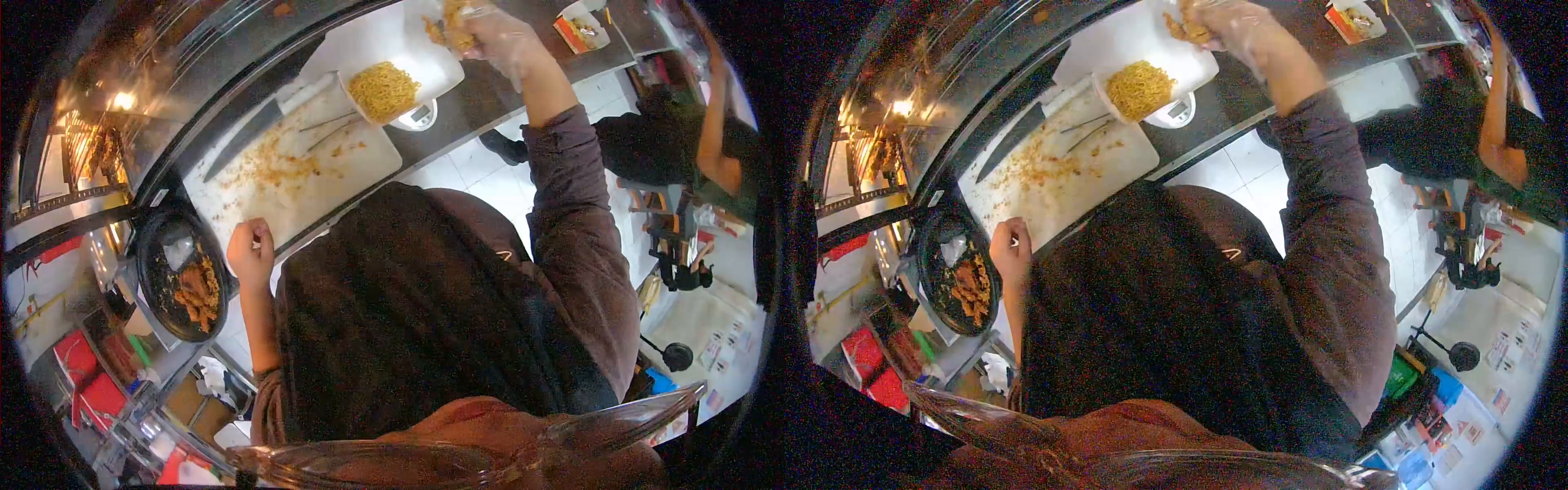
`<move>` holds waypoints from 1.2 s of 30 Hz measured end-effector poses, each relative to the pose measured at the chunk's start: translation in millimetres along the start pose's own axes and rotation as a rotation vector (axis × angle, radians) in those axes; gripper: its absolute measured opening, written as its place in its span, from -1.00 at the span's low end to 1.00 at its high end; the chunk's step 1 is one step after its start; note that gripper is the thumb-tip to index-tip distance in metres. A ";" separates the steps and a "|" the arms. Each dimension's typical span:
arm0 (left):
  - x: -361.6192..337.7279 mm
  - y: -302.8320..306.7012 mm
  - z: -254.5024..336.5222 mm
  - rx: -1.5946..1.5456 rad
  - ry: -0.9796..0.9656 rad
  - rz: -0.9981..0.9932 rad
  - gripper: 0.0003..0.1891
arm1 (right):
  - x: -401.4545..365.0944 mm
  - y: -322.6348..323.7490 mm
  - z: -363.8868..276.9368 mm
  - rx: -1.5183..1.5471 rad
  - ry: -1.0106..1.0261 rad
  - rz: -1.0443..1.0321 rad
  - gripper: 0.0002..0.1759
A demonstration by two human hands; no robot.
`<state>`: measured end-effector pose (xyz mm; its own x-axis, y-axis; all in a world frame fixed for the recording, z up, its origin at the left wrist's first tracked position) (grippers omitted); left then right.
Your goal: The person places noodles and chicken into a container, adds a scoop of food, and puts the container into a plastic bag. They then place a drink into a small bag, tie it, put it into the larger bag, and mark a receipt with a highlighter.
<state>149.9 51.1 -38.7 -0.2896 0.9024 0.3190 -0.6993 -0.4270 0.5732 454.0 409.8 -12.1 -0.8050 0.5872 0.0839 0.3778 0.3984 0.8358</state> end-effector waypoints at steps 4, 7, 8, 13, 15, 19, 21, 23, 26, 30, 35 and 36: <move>4.5 -29.2 12.9 0.066 -0.008 -0.014 -0.94 | 3.7 -41.5 3.2 -0.236 -0.198 -0.032 -0.80; 6.2 -39.6 28.8 0.031 -0.037 0.000 -0.93 | 12.2 -72.7 0.8 -0.704 0.074 -0.055 -0.80; 5.2 -40.9 30.8 0.050 -0.023 0.004 -0.93 | 12.9 -77.8 -10.7 -0.913 0.237 -0.019 -0.80; 2.2 -45.2 34.8 0.104 0.010 0.020 -0.93 | 15.7 -63.3 -6.8 -0.686 0.006 -0.043 -0.78; 3.4 -46.7 37.2 0.084 0.008 0.031 -0.94 | 16.8 -57.2 -5.4 -0.683 -0.017 -0.075 -0.77; 3.8 -50.7 35.0 0.065 0.042 0.048 -0.96 | 18.1 -54.6 -16.2 -0.795 -0.109 -0.226 -0.74; 2.2 -53.6 28.3 0.079 0.082 0.029 -0.96 | 16.2 -52.9 -22.1 -0.746 -0.183 -0.243 -0.73; 4.7 -54.9 28.1 0.076 0.068 0.040 -0.95 | 20.0 -64.5 -12.4 -0.757 -0.101 -0.167 -0.74; 7.6 -55.7 28.4 0.133 0.095 0.030 -0.93 | 23.1 -67.0 -9.9 -0.654 -0.160 -0.263 -0.71; 4.6 -56.3 22.3 0.095 0.169 0.045 -0.90 | 21.7 -70.9 3.7 -0.725 -0.166 -0.238 -0.68; 6.9 -55.7 17.0 0.091 0.185 0.038 -0.89 | 21.8 -48.8 -10.1 -0.615 -0.303 -0.199 -0.67; 7.1 -55.1 16.8 0.097 0.182 0.045 -0.89 | 19.1 -42.9 -8.4 -0.513 -0.367 -0.152 -0.65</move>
<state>197.3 80.1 -55.2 -0.4387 0.8739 0.2094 -0.6191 -0.4628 0.6344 418.6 398.1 -41.8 -0.5890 0.7900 -0.1704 -0.0678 0.1618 0.9845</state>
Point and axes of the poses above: each hand's wrist, its own x-axis towards the middle knuckle, its own y-axis out of the back of the hand, z = x × y, the point moved 7 cm from there along x, towards the middle knuckle, and after that the axes turned 15 degrees about -x, right-handed, at the moved point
